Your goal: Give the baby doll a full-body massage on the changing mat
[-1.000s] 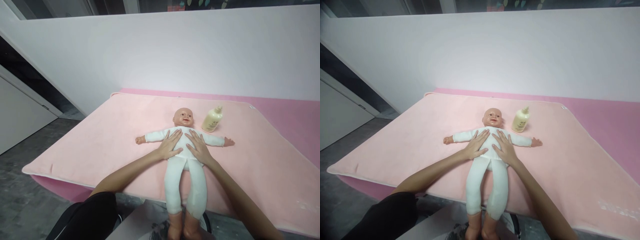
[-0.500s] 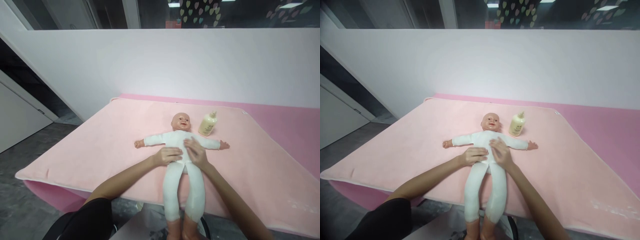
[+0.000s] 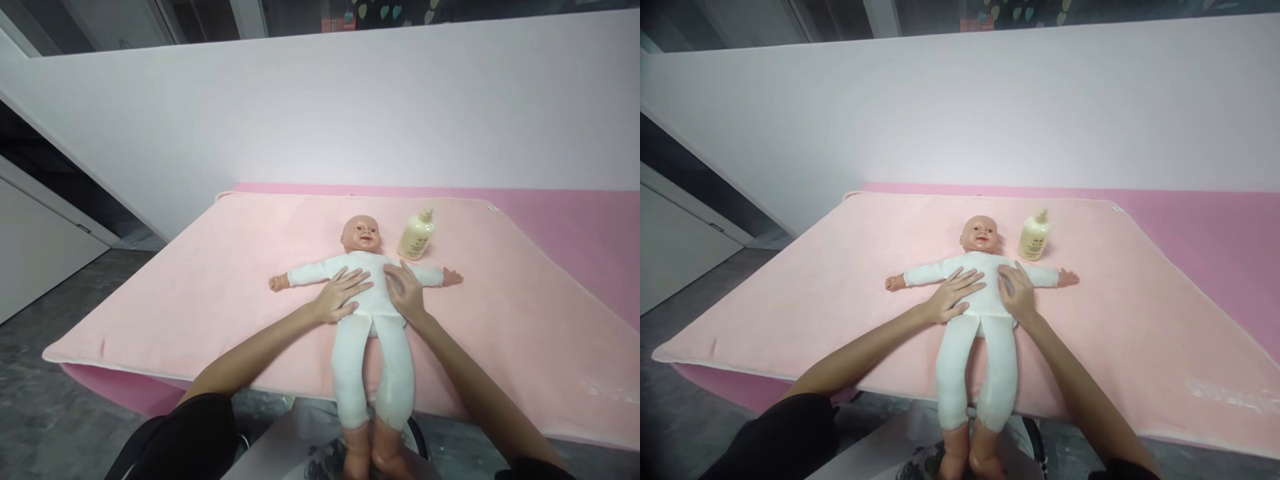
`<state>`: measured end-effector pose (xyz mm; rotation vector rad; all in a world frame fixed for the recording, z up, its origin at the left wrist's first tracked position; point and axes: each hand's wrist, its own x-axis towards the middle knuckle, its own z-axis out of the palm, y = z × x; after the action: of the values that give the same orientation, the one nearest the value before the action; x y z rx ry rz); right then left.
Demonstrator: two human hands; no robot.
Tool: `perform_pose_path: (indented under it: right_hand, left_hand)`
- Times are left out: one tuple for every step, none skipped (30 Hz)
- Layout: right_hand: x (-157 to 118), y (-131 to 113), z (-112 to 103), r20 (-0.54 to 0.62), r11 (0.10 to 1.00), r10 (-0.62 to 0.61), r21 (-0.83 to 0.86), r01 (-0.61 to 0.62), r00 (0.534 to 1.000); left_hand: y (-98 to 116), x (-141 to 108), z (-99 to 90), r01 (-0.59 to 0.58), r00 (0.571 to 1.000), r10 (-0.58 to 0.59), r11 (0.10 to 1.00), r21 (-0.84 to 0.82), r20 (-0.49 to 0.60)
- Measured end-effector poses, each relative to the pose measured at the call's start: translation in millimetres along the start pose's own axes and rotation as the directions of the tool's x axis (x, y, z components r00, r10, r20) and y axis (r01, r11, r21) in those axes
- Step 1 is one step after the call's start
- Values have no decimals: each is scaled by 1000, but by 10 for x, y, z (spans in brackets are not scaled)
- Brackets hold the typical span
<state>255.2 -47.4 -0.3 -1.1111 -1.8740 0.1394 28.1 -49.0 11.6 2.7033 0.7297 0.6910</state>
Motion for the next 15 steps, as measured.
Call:
perform_pose_path:
  right_hand:
    - [-16,-59,-3,26,996,-83,38,82,996]
    - [-23,-118,-2,89,986,-155,68,149,984]
    - [-20,-168,3,167,980,-196,78,185,966]
    - [-9,-200,11,239,981,-193,59,184,952]
    - [9,-210,19,296,988,-153,13,156,943]
    - [32,-194,27,335,993,-88,-47,110,938]
    - [55,-152,30,352,992,-14,-111,56,936]
    - [75,-88,27,350,985,63,-173,-2,935]
    - [90,-5,16,329,972,129,-228,-54,935]
    - [98,90,-4,300,955,178,-281,-91,937]
    - [99,191,-33,263,935,211,-336,-116,941]
    - [93,293,-69,223,909,233,-396,-130,947]
    - [83,389,-110,183,877,246,-461,-138,952]
    - [71,474,-153,148,841,257,-521,-146,955]
    - [59,546,-196,121,806,268,-571,-154,956]
  left_hand:
    - [-7,-2,9,30,1000,-30,1000,2,-6]
    - [-13,-3,18,62,998,-62,998,8,-11]
    - [-20,-2,26,93,996,-93,996,18,-14]
    - [-27,2,30,124,992,-123,992,32,-16]
    - [-34,7,30,156,988,-155,986,52,-16]
    - [-45,14,25,190,982,-189,979,76,-16]
    - [-62,20,16,227,974,-227,968,104,-20]
    - [-86,24,2,264,964,-262,955,133,-30]
    - [-118,23,-14,301,954,-297,940,163,-46]
    - [-160,17,-34,338,941,-331,921,195,-66]
    - [-209,4,-56,372,928,-362,900,228,-88]
    - [-263,-15,-80,403,915,-388,876,265,-111]
    - [-318,-40,-107,432,902,-410,850,302,-136]
    - [-372,-68,-134,459,888,-430,822,337,-161]
    - [-419,-99,-162,488,873,-451,792,367,-188]
